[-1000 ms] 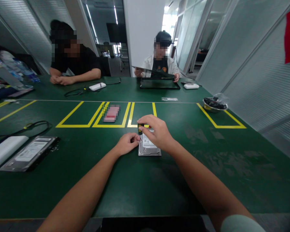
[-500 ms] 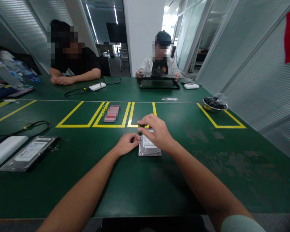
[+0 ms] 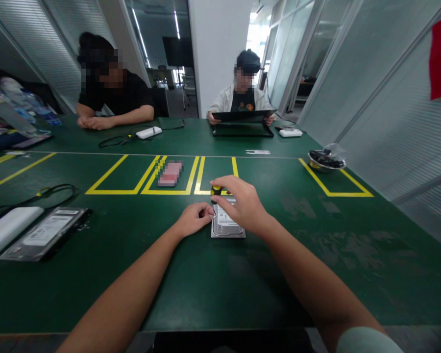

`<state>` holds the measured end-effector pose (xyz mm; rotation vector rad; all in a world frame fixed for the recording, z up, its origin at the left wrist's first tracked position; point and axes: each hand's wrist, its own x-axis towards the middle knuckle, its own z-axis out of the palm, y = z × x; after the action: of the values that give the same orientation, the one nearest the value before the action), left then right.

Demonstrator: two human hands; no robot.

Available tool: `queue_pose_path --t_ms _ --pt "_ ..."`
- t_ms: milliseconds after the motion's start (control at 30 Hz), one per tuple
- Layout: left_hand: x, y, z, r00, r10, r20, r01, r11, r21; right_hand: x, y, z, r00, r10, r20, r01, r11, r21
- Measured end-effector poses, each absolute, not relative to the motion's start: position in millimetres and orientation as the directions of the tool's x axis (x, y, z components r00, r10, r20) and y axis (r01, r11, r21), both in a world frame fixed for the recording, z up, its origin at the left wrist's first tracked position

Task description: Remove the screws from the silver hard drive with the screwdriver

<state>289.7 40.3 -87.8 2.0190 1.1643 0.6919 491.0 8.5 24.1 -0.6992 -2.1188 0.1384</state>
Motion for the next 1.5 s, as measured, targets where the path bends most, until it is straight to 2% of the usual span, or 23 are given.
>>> queue_pose_path --t_ms 300,567,700,867,1033,1233,1500 --pt "291 40 -89 0.424 0.903 0.069 0.467 -0.283 0.838 514 -35 77 -0.353 0.432 0.83 0.523 0.826 -0.208" --pt "287 42 -93 0.436 0.894 0.105 0.48 -0.33 0.813 524 -65 91 -0.311 0.451 0.837 0.637 0.752 -0.169" --pt "284 42 -92 0.466 0.87 0.162 0.469 -0.399 0.788 528 -77 96 -0.302 0.483 0.822 0.721 0.68 -0.134" --pt "284 42 -92 0.461 0.873 0.16 0.472 -0.394 0.788 534 -78 94 -0.278 0.523 0.806 0.811 0.577 -0.094" --pt "285 43 -94 0.458 0.874 0.162 0.481 -0.397 0.782 542 -66 81 -0.278 0.533 0.799 0.862 0.505 -0.036" --pt "285 43 -93 0.455 0.875 0.166 0.488 -0.401 0.775 554 -47 36 -0.264 0.732 0.628 0.921 0.384 -0.061" --pt "286 42 -93 0.458 0.872 0.172 0.48 -0.405 0.778 564 -30 -32 -0.213 0.841 0.498 0.972 0.235 0.02"
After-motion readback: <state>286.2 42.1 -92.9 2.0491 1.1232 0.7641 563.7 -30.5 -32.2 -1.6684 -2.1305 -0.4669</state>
